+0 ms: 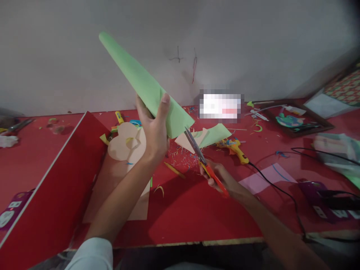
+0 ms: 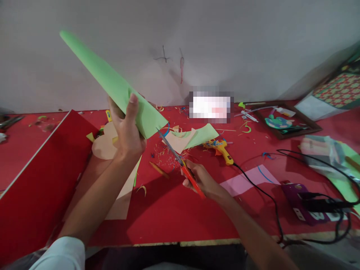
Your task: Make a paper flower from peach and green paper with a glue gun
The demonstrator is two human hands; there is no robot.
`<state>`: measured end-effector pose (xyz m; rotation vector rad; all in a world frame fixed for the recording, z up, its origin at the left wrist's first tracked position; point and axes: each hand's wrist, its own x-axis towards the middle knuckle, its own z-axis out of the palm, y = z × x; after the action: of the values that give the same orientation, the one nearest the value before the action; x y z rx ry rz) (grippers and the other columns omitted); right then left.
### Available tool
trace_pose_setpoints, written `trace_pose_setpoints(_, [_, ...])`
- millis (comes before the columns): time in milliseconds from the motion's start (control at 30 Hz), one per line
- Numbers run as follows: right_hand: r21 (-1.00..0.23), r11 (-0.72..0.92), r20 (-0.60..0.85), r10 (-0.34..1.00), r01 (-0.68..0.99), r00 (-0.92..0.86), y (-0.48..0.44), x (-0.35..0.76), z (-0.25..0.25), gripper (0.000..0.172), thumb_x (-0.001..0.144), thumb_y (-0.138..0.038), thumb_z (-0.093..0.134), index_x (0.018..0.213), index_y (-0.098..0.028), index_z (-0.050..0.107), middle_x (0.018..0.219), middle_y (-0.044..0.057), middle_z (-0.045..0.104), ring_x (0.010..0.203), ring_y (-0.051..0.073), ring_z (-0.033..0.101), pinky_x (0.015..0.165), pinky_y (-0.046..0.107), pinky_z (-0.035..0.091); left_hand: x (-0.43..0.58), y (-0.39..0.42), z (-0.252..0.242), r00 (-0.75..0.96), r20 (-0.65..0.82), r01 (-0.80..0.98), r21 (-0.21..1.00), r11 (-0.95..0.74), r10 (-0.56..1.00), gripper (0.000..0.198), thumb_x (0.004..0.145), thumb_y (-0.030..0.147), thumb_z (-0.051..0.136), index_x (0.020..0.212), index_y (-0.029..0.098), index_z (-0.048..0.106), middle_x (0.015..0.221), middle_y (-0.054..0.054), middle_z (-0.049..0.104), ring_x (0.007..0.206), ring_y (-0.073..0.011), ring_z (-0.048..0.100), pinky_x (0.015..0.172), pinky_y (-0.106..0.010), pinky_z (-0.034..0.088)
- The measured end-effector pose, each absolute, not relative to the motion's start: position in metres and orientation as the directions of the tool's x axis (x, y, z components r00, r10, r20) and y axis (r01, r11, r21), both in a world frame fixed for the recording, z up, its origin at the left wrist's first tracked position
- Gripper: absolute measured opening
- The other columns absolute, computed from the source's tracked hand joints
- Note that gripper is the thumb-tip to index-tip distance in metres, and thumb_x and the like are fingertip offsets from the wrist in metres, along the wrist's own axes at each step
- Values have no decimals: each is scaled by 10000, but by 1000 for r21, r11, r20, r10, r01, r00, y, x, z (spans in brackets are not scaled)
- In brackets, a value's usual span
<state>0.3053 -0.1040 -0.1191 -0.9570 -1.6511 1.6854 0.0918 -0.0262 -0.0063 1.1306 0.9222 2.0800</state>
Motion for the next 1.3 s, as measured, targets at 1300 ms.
trace_pose_setpoints(1300, [-984,-180,-163,841,17,-516,-104,304,-107,518,795,-682,703,707,-204,523,644,-45,368,567,94,292,473,232,227,98,-29,-13,-446,466,-115,817,-565,765,432,837,547,788,1153,320,601,1132,-31,627,1031,-211,634,922,-343,537])
